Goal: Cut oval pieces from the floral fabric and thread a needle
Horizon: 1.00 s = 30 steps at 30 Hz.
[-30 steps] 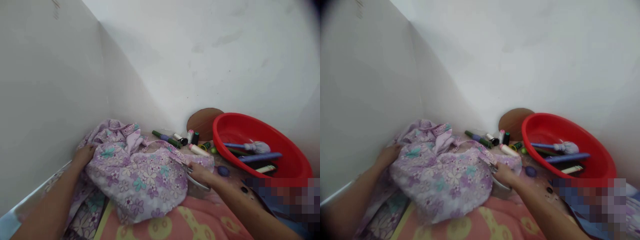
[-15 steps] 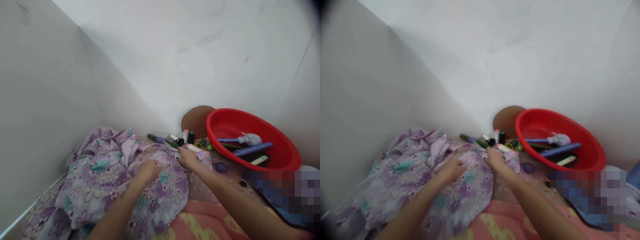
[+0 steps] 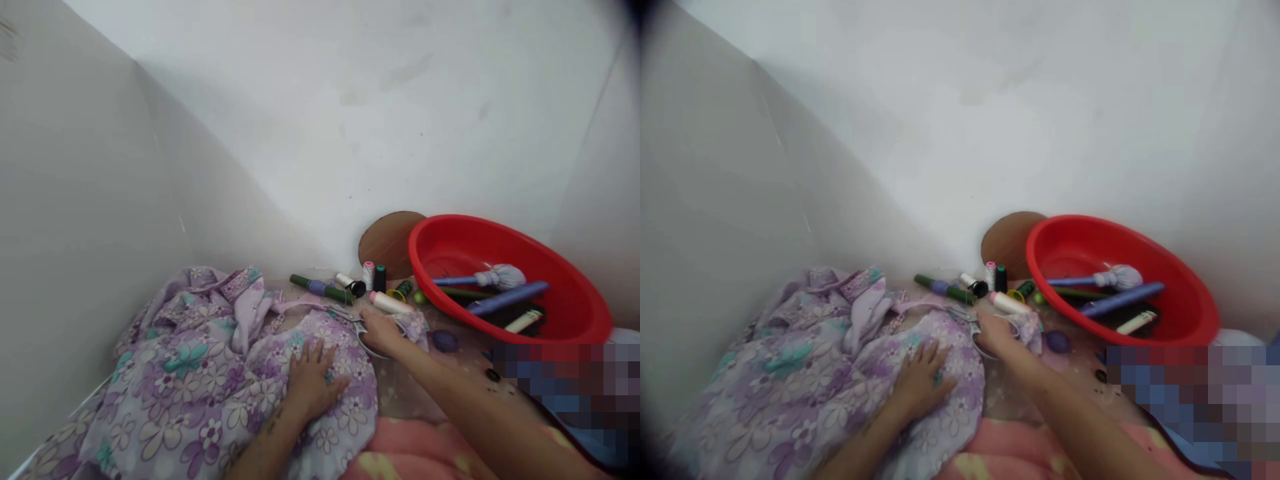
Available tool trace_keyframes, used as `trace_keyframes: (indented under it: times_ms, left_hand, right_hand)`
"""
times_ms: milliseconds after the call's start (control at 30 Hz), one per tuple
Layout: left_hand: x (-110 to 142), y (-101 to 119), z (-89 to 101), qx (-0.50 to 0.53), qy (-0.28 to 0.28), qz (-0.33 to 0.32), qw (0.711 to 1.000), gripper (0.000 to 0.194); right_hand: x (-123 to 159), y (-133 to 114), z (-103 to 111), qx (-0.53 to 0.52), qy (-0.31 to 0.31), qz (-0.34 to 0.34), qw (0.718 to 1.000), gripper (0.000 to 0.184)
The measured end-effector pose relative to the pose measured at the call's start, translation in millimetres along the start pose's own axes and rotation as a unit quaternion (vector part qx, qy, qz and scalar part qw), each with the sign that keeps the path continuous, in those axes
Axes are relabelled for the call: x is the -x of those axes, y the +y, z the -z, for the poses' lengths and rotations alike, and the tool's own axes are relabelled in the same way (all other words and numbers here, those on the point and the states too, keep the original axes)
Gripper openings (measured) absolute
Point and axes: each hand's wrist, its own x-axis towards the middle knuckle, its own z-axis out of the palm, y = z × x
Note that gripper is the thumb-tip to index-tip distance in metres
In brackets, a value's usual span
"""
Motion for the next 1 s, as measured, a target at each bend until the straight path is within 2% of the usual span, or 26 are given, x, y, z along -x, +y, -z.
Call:
trace_keyframes:
  times_ms: [100, 200, 233, 367, 467, 600, 733, 900, 1000]
  left_hand:
    - [4.3, -16.7, 15.2, -0.027, 0.081, 0.042, 0.995, 0.054]
    - [6.4, -45.0, 29.2, -0.113, 0.167, 0.106, 0.974, 0.043]
    - [6.9, -55.0, 32.1, -0.135, 0.181, 0.130, 0.965, 0.041]
    - [8.4, -83.1, 30.2, -0.191, 0.180, 0.176, 0.949, 0.035]
    - [7.7, -90.7, 20.8, -0.203, 0.170, 0.169, 0.949, 0.028]
    - [2.0, -97.4, 17.1, -0.203, 0.175, 0.160, 0.950, 0.029]
    - [-16.4, -106.1, 37.6, -0.199, 0.200, 0.107, 0.953, 0.028]
    - [-63.9, -106.7, 78.6, -0.180, 0.194, -0.012, 0.964, 0.027]
    - [-92.2, -94.4, 79.5, -0.163, 0.171, -0.075, 0.969, 0.026]
  right_hand:
    - [-0.2, -1.0, 3.4, 0.003, 0.011, 0.009, 1.000, 0.041]
    - [-10.5, -9.0, 7.6, 0.004, 0.024, 0.024, 0.999, 0.042]
    - [-15.7, -13.0, 8.6, 0.003, 0.027, 0.032, 0.999, 0.041]
    - [-36.7, -30.1, 6.8, -0.002, 0.023, 0.055, 0.998, 0.038]
    - [-45.9, -38.7, 0.3, -0.004, 0.006, 0.054, 0.999, 0.038]
    - [-45.7, -39.7, -3.1, 0.000, 0.005, 0.050, 0.999, 0.037]
    - [-33.6, -29.1, 5.0, 0.004, 0.012, 0.029, 1.000, 0.039]
    - [-2.8, -2.5, 19.7, -0.033, 0.027, -0.023, 0.999, 0.043]
    - [19.5, 14.9, 25.6, -0.074, 0.034, -0.091, 0.993, 0.043]
